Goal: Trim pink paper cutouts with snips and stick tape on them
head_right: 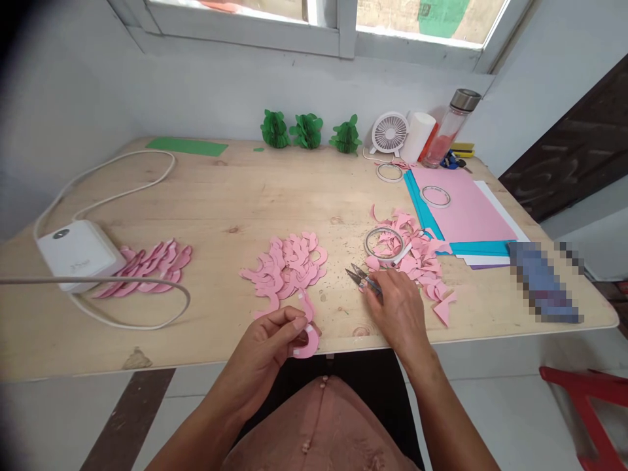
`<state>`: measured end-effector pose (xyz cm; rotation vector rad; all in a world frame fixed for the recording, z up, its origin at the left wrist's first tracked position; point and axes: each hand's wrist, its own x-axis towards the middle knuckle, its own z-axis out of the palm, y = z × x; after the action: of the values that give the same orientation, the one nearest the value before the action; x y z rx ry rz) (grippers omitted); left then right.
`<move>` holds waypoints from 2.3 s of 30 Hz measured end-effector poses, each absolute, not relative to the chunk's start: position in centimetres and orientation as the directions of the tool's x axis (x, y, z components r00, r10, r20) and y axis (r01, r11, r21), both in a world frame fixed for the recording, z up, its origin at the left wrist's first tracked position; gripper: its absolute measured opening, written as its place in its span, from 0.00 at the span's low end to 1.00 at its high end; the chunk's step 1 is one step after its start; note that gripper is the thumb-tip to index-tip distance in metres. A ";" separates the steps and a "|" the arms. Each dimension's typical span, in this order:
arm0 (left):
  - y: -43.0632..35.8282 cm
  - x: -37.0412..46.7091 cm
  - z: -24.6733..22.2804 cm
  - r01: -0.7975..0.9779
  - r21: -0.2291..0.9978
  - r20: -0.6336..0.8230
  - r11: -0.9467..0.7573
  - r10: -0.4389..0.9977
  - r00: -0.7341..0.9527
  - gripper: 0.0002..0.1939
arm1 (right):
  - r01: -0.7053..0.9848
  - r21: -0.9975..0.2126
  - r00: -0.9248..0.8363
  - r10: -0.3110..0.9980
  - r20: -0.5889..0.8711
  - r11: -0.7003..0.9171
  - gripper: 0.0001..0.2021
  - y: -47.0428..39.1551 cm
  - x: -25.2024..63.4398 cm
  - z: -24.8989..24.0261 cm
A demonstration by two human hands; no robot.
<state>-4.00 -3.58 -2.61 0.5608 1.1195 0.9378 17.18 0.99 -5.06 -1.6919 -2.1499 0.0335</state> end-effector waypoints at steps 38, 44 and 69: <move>-3.7 -3.6 -3.0 -0.383 0.786 -0.475 0.485 0.871 0.127 0.11 | 0.946 -0.162 -0.212 0.913 0.350 0.282 0.06 -0.3 14.6 -5.3; -3.8 -3.7 -3.3 -0.388 0.786 -0.468 0.481 0.873 0.136 0.10 | 0.952 -0.111 -0.236 0.913 0.332 0.286 0.04 0.9 14.2 -4.8; -3.6 -3.8 -3.3 -0.411 0.777 -0.457 0.476 0.877 0.150 0.11 | 0.956 -0.131 -0.201 0.913 0.354 0.262 0.06 3.3 13.0 -4.0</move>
<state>-3.82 -3.63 -3.32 0.5445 1.0464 0.9932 12.99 3.27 -4.04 -1.7061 -2.1799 -0.1652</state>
